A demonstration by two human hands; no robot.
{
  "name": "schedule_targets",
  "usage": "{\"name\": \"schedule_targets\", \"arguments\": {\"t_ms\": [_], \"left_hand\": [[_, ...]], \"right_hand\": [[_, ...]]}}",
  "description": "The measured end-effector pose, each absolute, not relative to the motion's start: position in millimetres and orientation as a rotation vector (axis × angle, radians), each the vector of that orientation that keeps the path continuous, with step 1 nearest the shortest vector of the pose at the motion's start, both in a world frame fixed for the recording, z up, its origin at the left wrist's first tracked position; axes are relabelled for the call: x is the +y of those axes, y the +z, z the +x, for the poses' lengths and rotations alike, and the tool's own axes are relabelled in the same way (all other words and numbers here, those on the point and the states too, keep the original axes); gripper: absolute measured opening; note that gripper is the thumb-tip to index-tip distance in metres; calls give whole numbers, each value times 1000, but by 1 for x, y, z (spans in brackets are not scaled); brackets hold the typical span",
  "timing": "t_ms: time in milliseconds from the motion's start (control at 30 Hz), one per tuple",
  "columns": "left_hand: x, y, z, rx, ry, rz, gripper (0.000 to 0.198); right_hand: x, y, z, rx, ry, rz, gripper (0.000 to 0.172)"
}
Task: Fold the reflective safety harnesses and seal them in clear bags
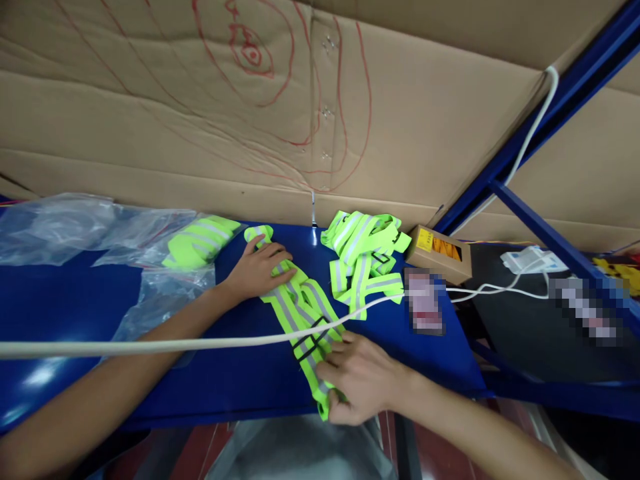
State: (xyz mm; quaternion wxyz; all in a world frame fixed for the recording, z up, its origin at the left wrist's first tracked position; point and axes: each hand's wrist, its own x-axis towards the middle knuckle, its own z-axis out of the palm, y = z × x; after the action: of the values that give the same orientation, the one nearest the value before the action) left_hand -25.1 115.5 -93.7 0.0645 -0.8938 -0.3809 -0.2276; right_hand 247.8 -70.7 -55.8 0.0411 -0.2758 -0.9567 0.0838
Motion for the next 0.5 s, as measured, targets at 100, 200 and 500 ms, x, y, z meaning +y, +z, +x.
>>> {"name": "schedule_targets", "arguments": {"t_ms": [100,200,500], "left_hand": [[116,-95,-25,-1165,-684,-2694,32],[118,-95,-25,-1183,-696,-2703,32],[118,-94,-23,-1128,-702,-2749,35]], "right_hand": [[-64,-62,245,-2871,229,-825,24],[-71,-65,252,-2807,229,-886,26],[-96,-58,269,-2863,284,-785,49]]}}
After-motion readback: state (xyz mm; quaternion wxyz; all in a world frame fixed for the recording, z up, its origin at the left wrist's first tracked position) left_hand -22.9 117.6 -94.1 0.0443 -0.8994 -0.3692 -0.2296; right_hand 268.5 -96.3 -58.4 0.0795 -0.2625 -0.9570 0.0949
